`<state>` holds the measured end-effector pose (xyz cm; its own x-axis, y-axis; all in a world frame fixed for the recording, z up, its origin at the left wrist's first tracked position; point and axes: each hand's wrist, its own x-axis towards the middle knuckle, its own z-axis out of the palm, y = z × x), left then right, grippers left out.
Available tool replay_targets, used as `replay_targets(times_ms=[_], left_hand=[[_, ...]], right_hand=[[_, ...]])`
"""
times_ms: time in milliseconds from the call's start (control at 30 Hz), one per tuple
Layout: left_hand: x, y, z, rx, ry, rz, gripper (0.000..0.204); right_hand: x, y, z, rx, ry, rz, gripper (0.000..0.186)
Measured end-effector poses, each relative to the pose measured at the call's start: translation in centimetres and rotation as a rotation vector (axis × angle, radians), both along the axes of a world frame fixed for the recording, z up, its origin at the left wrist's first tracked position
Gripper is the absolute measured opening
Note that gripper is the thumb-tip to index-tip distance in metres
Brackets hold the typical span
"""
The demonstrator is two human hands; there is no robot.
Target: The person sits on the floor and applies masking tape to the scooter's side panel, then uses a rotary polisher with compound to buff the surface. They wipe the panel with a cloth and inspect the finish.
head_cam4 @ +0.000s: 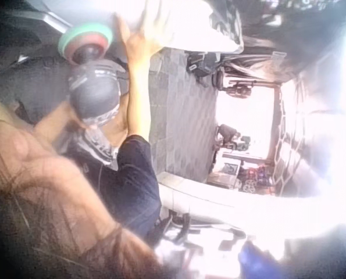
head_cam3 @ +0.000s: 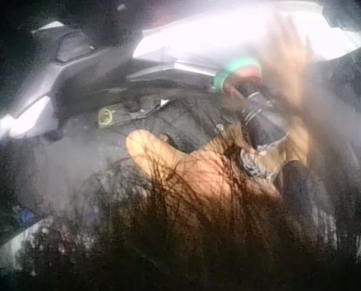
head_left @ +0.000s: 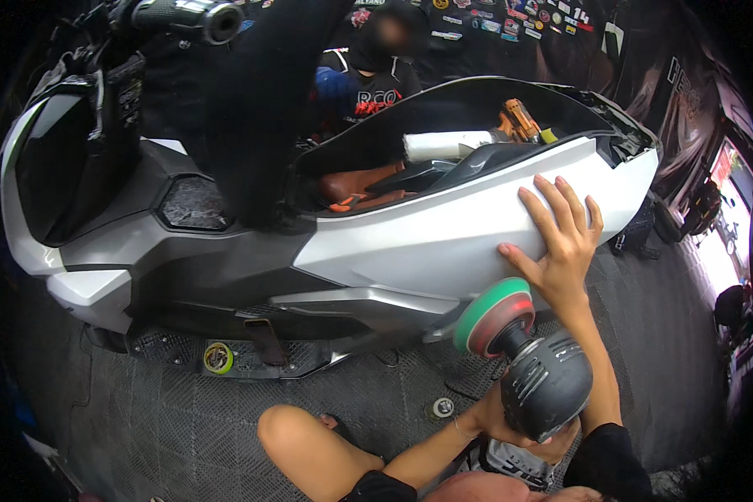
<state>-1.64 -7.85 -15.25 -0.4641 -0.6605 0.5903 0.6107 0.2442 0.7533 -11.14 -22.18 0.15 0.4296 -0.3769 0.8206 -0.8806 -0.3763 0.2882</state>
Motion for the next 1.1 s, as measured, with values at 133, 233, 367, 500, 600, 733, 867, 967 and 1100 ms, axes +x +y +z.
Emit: replay_targets(times_ms=[133, 233, 367, 500, 600, 733, 867, 967, 1100], left_hand=[[-2.6, -2.7, -0.5, -0.219, 0.254, 0.096, 0.080], [-1.6, -2.3, 0.3, -0.047, 0.180, -0.155, 0.084], [-1.5, -0.7, 1.2, 0.165, 0.093, -0.084, 0.080], [-0.7, -1.7, 2.8, -0.029, 0.073, -0.095, 0.070], [-1.5, -1.9, 1.0, -0.249, 0.058, 0.044, 0.077], [-2.0, -1.3, 0.1, -0.308, 0.068, 0.137, 0.091], [-1.9, -1.7, 1.2, -0.357, 0.085, 0.006, 0.100], [-2.3, -1.8, -0.3, -0.371, 0.061, -0.029, 0.105], [-2.7, -1.5, -0.2, -0.390, 0.081, -0.003, 0.111]], right_hand=[[-1.2, -0.4, -0.2, -0.008, -0.002, 0.008, 0.076], [-0.5, 0.7, 1.1, 0.094, -0.027, 0.054, 0.077], [-1.2, 1.5, 1.4, 0.211, -0.016, 0.090, 0.075], [-1.2, 2.1, 2.0, 0.249, -0.016, 0.055, 0.078], [-0.9, 1.3, 1.2, 0.183, -0.024, 0.050, 0.079], [-0.3, 0.5, 0.0, 0.127, -0.094, 0.048, 0.079], [-0.7, 1.1, 0.7, 0.169, -0.085, 0.000, 0.079], [-0.4, 1.4, 1.2, 0.229, -0.074, 0.022, 0.080], [0.4, 1.4, 1.4, 0.237, -0.034, 0.029, 0.081]])
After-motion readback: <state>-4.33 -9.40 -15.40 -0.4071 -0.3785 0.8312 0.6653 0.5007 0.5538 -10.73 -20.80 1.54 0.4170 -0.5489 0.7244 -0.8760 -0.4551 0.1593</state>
